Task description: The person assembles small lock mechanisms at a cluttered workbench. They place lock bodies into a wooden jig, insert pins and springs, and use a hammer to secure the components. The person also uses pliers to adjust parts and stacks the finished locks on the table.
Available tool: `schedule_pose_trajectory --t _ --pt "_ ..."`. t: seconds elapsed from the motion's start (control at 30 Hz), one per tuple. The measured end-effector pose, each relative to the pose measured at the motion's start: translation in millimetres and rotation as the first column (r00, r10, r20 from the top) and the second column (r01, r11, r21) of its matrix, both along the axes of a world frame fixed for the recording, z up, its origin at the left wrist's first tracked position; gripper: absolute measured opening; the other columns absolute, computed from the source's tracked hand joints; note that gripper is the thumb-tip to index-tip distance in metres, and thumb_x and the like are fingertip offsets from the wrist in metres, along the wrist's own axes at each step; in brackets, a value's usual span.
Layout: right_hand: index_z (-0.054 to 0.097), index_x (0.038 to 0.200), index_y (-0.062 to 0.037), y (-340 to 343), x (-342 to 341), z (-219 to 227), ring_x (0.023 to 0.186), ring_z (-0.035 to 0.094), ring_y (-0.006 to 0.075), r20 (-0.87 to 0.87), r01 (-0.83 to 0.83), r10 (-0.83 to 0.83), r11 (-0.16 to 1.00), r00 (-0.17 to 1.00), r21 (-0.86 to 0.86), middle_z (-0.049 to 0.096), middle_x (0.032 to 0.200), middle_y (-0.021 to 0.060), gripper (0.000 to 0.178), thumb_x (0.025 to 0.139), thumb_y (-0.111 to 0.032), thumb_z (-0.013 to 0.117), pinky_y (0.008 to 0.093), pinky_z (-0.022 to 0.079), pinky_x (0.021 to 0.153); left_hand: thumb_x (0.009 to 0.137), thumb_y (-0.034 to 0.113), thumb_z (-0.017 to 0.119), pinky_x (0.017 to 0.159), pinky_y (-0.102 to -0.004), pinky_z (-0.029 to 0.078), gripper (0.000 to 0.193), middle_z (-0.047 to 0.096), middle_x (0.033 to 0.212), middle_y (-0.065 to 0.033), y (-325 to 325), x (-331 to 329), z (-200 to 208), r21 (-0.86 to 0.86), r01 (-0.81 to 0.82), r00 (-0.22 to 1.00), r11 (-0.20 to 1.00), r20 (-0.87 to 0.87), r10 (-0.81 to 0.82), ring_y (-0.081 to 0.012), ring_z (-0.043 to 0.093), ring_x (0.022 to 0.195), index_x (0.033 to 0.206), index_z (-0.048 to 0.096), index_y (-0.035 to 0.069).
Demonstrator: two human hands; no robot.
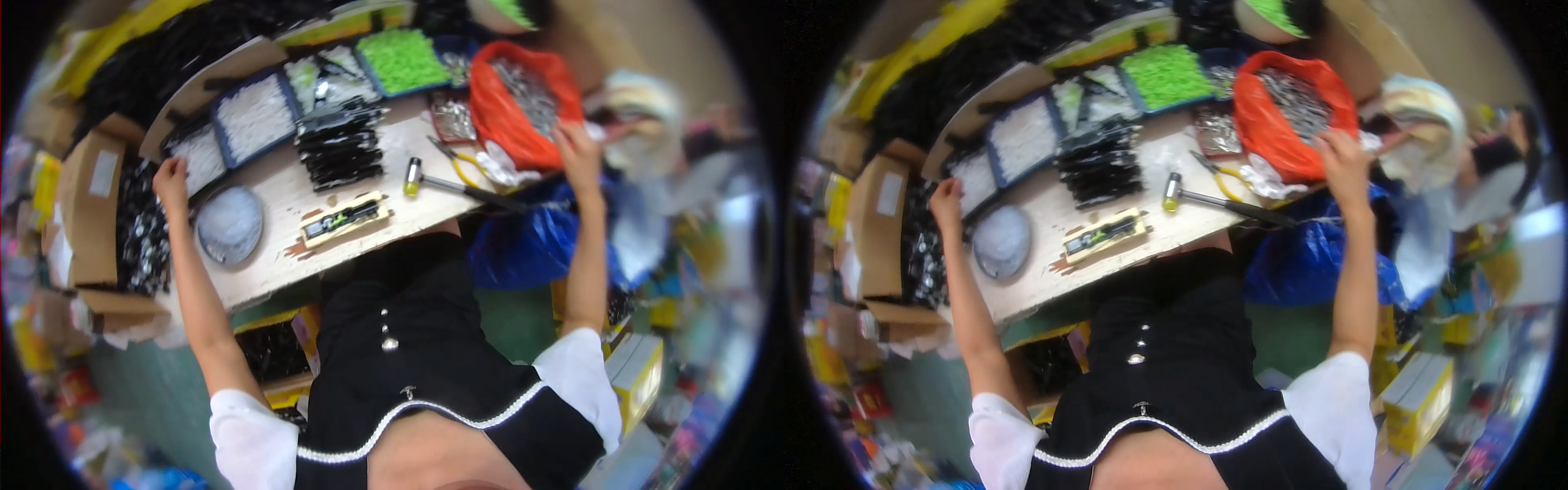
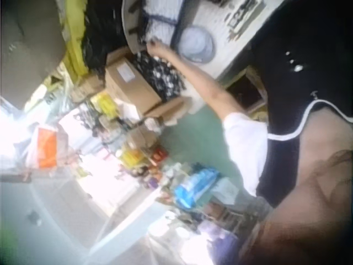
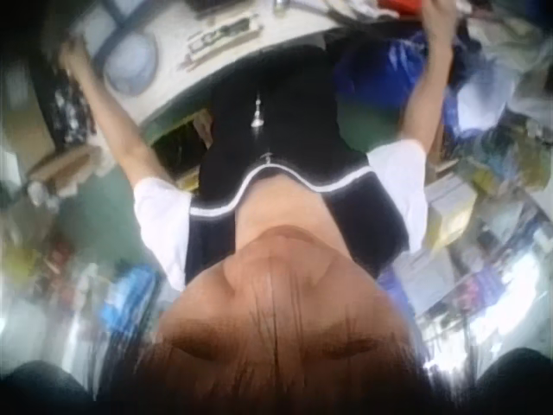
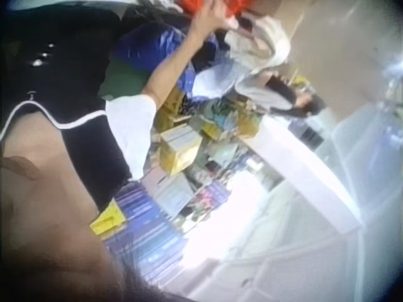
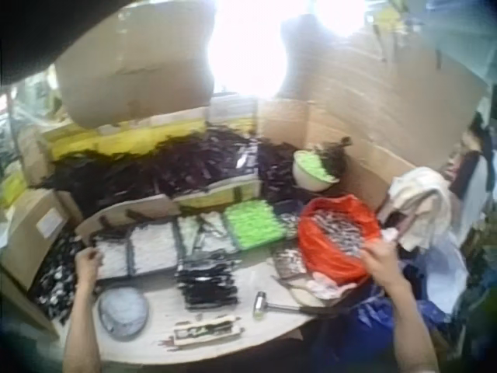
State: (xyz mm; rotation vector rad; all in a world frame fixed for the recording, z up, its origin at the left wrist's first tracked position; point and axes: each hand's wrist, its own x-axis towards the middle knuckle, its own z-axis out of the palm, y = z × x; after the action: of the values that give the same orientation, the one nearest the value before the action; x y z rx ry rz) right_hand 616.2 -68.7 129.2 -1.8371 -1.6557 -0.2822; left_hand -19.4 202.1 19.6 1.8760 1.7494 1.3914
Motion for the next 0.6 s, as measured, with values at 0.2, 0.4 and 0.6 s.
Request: schedule_pose_trajectory --t 0.2,0.4,0.6 --pt "0.064 0.088 -0.0036 75 23 -38 0.088 0.059 0.0317 0.156 0.094 -0.079 0.992 0.985 -0.087 0.062 0.091 0.0151 0.015 0.077 -0.012 0.059 0.0408 0.046 0.077 0.085 0.012 0.062 0.05 -0.0197 0.041 0.017 0.062 0.074 -0.0022 -36 31 37 -0.068 0.121 0.943 0.99 0.32 -0.093 -0.0072 0.056 0.06 0.095 0.064 -0.001" --pt "0.065 0.091 -0.0061 142 33 -51 0.093 0.059 0.0338 0.298 0.33 -0.283 0.936 0.912 -0.119 0.062 0.096 0.0145 0.02 0.076 -0.018 0.061 0.0473 0.047 0.076 0.087 0.01 0.06 0.051 -0.0172 0.04 0.016 0.06 0.075 -0.0003 -87 50 59 -0.065 0.161 0.923 0.985 0.363 -0.127 -0.0056 0.055 0.06 0.099 0.064 0.0" --pt "0.063 0.097 -0.0062 173 29 -53 0.096 0.059 0.0349 0.356 0.458 -0.367 0.862 0.859 -0.216 0.061 0.103 0.0157 0.028 0.081 -0.028 0.056 0.0488 0.047 0.078 0.086 0.007 0.06 0.052 -0.0168 0.042 0.014 0.059 0.077 0.0003 -132 40 47 -0.096 0.189 0.89 0.977 0.437 -0.13 -0.0053 0.055 0.061 0.097 0.065 0.0"
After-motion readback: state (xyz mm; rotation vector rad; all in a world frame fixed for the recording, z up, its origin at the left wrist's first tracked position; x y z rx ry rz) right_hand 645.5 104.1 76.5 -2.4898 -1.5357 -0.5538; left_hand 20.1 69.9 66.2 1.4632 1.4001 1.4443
